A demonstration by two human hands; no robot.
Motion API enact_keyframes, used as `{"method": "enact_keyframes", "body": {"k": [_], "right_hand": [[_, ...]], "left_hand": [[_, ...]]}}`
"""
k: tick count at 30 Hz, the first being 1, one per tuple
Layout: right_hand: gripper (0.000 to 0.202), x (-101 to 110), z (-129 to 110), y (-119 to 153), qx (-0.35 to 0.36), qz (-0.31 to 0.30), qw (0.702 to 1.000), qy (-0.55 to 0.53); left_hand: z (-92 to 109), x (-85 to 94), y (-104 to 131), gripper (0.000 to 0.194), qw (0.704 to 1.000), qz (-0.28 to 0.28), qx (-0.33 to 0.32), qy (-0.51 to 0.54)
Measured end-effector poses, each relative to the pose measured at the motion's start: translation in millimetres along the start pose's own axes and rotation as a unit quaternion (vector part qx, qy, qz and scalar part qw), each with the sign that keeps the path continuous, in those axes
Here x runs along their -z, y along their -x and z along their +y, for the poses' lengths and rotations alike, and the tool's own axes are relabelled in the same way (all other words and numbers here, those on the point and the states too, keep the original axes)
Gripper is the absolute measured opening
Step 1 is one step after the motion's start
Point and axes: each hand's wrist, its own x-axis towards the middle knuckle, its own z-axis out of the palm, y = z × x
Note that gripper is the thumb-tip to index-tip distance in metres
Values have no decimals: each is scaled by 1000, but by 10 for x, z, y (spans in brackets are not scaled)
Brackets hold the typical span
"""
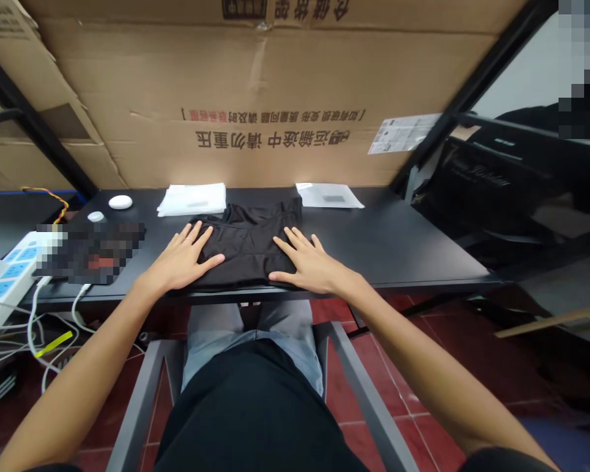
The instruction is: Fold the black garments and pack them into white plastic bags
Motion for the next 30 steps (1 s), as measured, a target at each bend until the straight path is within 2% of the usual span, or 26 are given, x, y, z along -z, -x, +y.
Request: {"method": "enact_keyframes", "body": {"k": [2, 5, 8, 10, 13, 14, 17, 20, 23, 26, 28, 30], "right_hand": [[114, 21, -15, 47, -25, -36, 999, 7], [113, 119, 6, 91, -29, -48, 998, -2], [88, 275, 200, 70, 5, -4, 999, -50], [65, 397, 471, -2, 15, 68, 995, -69], [56, 557, 1017, -177, -57, 194, 979, 37], [59, 595, 1202, -242, -90, 199, 972, 87], [71, 657, 1651, -416, -176, 133, 955, 198], [66, 677, 1884, -538, -204, 94, 945, 236], [50, 709, 1946, -600, -197, 66, 941, 268], [41, 775, 1886, -610, -182, 67, 939, 283], [40, 830, 1773, -596, -171, 97, 937, 290], [42, 885, 1590, -570, -158, 154, 929, 298]], "left_hand": [[-22, -50, -1, 107, 1000, 4, -4, 2], [-38, -83, -7, 109, 1000, 17, -8, -3], [-28, -94, 7, 110, 1000, 21, -4, -5], [-13, -97, 20, 109, 1000, 25, -1, -5], [14, -96, 37, 109, 1000, 30, 2, -3], [25, -95, 42, 110, 999, 32, 3, -3], [66, -96, 60, 111, 999, 39, 13, -2], [118, -83, 84, 110, 999, 45, 23, 2], [169, -33, 113, 109, 999, 43, 28, 11], [213, 48, 138, 103, 997, 60, 36, 15], [243, 106, 144, 99, 995, 98, 32, 14], [288, 166, 141, 90, 987, 157, 16, 18]]}}
